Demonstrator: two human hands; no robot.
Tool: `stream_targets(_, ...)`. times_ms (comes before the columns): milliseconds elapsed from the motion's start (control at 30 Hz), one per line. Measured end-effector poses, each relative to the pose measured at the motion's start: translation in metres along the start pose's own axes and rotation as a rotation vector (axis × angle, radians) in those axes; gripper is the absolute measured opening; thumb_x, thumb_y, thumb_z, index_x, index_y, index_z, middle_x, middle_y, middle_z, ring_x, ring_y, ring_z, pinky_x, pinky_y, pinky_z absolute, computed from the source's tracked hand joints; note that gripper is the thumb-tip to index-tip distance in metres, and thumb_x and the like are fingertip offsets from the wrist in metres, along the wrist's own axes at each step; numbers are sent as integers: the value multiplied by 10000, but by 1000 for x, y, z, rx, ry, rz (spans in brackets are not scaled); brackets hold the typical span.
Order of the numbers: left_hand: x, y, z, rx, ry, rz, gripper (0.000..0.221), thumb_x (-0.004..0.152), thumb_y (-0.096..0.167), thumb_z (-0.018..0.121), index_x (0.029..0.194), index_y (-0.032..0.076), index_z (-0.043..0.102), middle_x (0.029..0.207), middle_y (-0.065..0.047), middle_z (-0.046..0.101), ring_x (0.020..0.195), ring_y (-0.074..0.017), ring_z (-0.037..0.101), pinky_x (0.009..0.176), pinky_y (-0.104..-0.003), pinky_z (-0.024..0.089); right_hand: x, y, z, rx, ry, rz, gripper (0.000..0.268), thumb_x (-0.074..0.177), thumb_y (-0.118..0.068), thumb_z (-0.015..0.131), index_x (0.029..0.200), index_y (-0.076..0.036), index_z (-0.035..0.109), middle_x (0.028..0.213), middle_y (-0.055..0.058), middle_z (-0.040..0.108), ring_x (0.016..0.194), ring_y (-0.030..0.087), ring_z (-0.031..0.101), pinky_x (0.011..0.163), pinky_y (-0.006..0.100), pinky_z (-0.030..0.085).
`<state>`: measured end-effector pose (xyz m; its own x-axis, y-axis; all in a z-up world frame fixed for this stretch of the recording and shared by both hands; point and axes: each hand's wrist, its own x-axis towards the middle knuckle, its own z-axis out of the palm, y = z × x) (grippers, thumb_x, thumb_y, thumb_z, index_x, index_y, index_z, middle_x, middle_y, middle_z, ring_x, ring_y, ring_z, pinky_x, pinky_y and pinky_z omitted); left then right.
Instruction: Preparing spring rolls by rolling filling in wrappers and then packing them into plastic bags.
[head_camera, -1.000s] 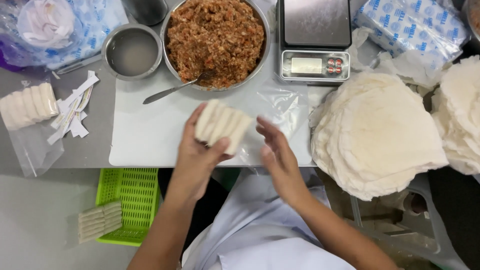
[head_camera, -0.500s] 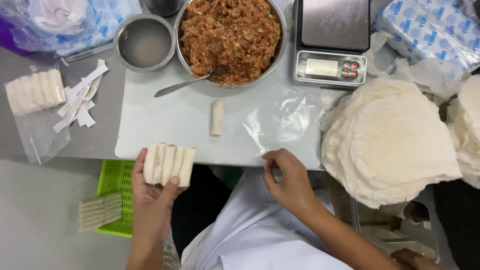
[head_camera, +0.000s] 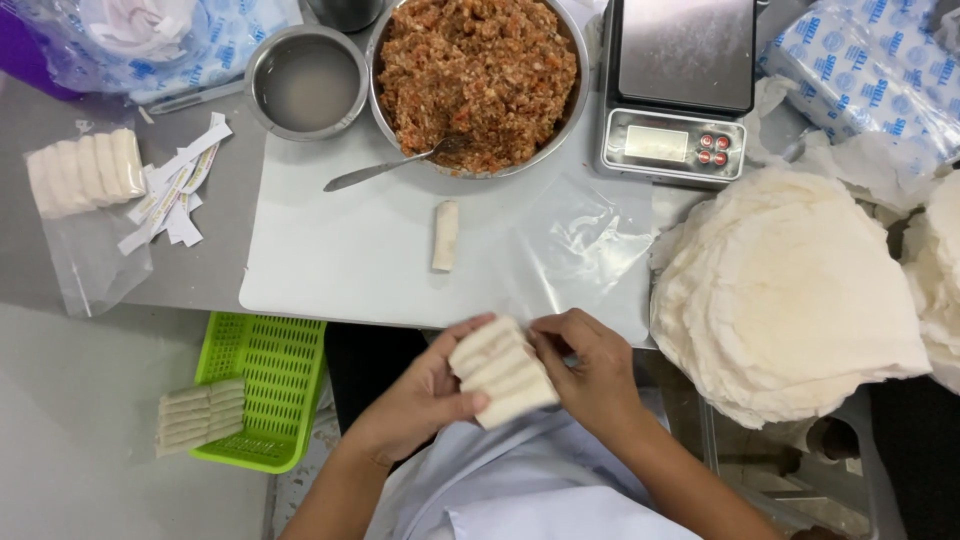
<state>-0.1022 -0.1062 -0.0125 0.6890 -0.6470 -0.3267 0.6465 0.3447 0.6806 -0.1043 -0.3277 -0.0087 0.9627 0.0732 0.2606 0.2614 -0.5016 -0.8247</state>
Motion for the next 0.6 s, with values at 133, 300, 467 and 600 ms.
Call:
stream_targets(133,-2,14,-3,-50,68,-114,914,825,100,775,1608,198,315,1387,-87,594,1119,-164,620,761,-296,603,1,3,0,-104,59,-175,78,925,18,695,987,-29,698,796,56,653,641,154,608,553,247,505)
stream_targets(300,3,11,0,-117,254,-84,887,800,61,747,1578,231,355,1366,-116,602,1135,-254,639,769,-370,615,-1,6,1,-129,35,-229,131,914,49,685,1014,-34,690,813,65,642,634,162,591,543,259,470)
stream_targets(467,-2,-1,22,178,445,248,803,855,-47,670,1556,159,336,1585,-132,493,1423,-216,514,1161,-366,436,1,-1,0,-114,49,-182,128,914,55,659,999,-36,689,750,37,603,595,133,549,551,236,471)
stream_targets(600,-4,-11,26,277,493,361,752,885,-2,659,1552,143,342,1558,-137,486,1388,-220,533,1133,-365,466,5,-10,2,-93,73,-208,49,943,25,667,964,-18,679,738,49,607,578,123,540,523,214,461)
